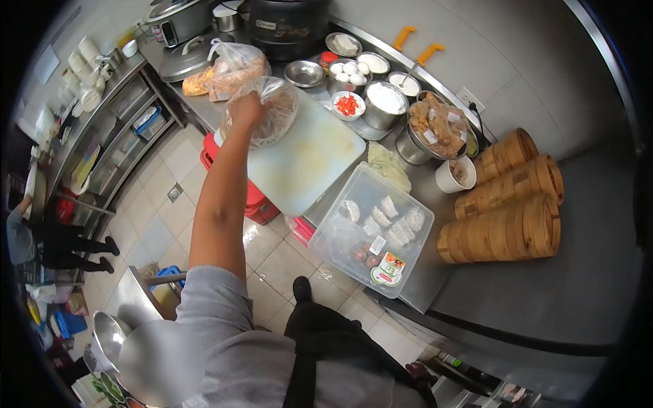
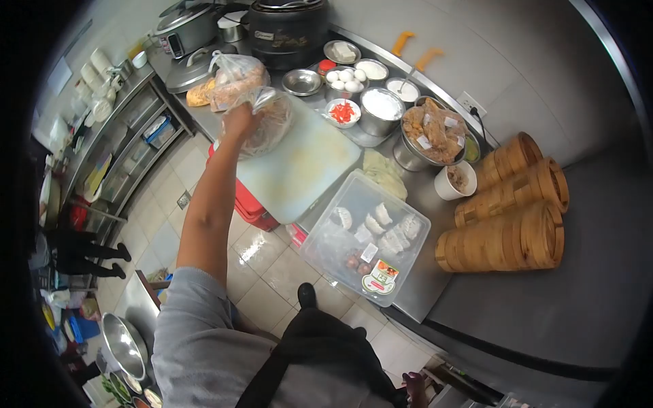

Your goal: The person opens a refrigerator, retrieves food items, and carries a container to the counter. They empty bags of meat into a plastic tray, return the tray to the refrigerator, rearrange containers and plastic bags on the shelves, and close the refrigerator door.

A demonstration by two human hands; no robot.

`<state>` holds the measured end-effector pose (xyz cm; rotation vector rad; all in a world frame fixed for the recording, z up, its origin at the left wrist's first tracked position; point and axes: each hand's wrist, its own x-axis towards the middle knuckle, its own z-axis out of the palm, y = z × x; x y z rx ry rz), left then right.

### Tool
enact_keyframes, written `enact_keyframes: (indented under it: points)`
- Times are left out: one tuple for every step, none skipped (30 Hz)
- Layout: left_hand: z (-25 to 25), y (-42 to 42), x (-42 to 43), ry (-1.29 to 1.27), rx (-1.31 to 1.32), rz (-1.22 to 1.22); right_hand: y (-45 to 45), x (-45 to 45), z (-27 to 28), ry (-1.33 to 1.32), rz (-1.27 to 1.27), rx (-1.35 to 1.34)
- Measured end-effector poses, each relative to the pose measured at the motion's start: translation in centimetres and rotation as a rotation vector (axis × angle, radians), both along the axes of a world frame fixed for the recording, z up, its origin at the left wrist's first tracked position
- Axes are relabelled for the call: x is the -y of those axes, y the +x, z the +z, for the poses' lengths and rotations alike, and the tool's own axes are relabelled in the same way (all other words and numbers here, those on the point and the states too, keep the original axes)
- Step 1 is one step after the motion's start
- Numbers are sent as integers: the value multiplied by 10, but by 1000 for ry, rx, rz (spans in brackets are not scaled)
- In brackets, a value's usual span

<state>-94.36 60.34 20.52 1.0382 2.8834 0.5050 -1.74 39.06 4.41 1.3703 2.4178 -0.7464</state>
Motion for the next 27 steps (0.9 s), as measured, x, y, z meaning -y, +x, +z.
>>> enact_keyframes:
  points:
    - [-10, -4, 3, 5, -9, -14, 29, 2, -32, 177, 388, 45]
    - [-18, -8, 3, 14, -21, -36, 10, -1, -28, -287, -175, 45]
    - [-29, -11, 2, 197, -21, -10, -1, -2, -30, -496, -839, 32]
    - [-35, -14, 3, 377, -15, 16, 41, -5, -86, -716, -1080, -100]
    - [-29, -16, 5, 450, 154, 57, 17, -8, -64, -552, -992, -95]
    - [-22, -16, 6, 520, 324, 102, -8, -11, -42, -382, -903, -70]
    - [-23, -17, 10, 632, 336, 114, -9, -16, -41, -377, -920, -125]
    - [-25, -18, 13, 746, 345, 130, -9, -24, -40, -392, -927, -107]
    - [-18, -14, 23, 797, 371, 140, -14, -29, -34, -398, -1008, -139]
    - [-8, -4, 36, 843, 399, 154, -16, -29, -30, -392, -1070, -187]
    - [4, 11, 51, 859, 401, 145, -12, -28, -27, -388, -1127, -225]
    - [22, 32, 67, 875, 402, 142, -8, -27, -21, -446, -1167, -192]
    - [37, 54, 86, 893, 401, 149, 29, -23, -44, -574, -1211, -219]
    - [53, 80, 107, 899, 406, 154, 72, -17, -74, -703, -1255, -236]
    - [69, 109, 129, 912, 400, 167, 115, -11, -103, -829, -1296, -242]
    - [79, 134, 152, 929, 385, 186, 134, -4, -94, -758, -1398, -190]
    - [82, 159, 177, 955, 382, 228, 153, 3, -86, -680, -1499, -142]
    - [84, 184, 202, 988, 376, 271, 160, 2, -79, -631, -1511, -123]
    - [85, 206, 229, 1025, 370, 307, 160, -5, -80, -622, -1478, -117]
    - [81, 226, 256, 1055, 372, 329, 164, -9, -78, -609, -1436, -124]
    - [72, 247, 281, 1088, 379, 348, 168, -14, -80, -598, -1383, -135]
    - [65, 272, 305, 1123, 389, 363, 171, -23, -83, -589, -1326, -151]
    - [62, 299, 330, 1091, 341, 382, 171, -32, -83, -581, -1270, -165]
    - [58, 329, 356, 1058, 298, 404, 171, -40, -83, -573, -1215, -178]
    - [57, 359, 375, 1023, 252, 422, 171, -47, -84, -571, -1163, -194]
    - [60, 390, 391, 1071, 291, 458, 174, -54, -86, -570, -1122, -209]
    - [64, 424, 410, 1111, 329, 501, 179, -60, -88, -569, -1074, -218]
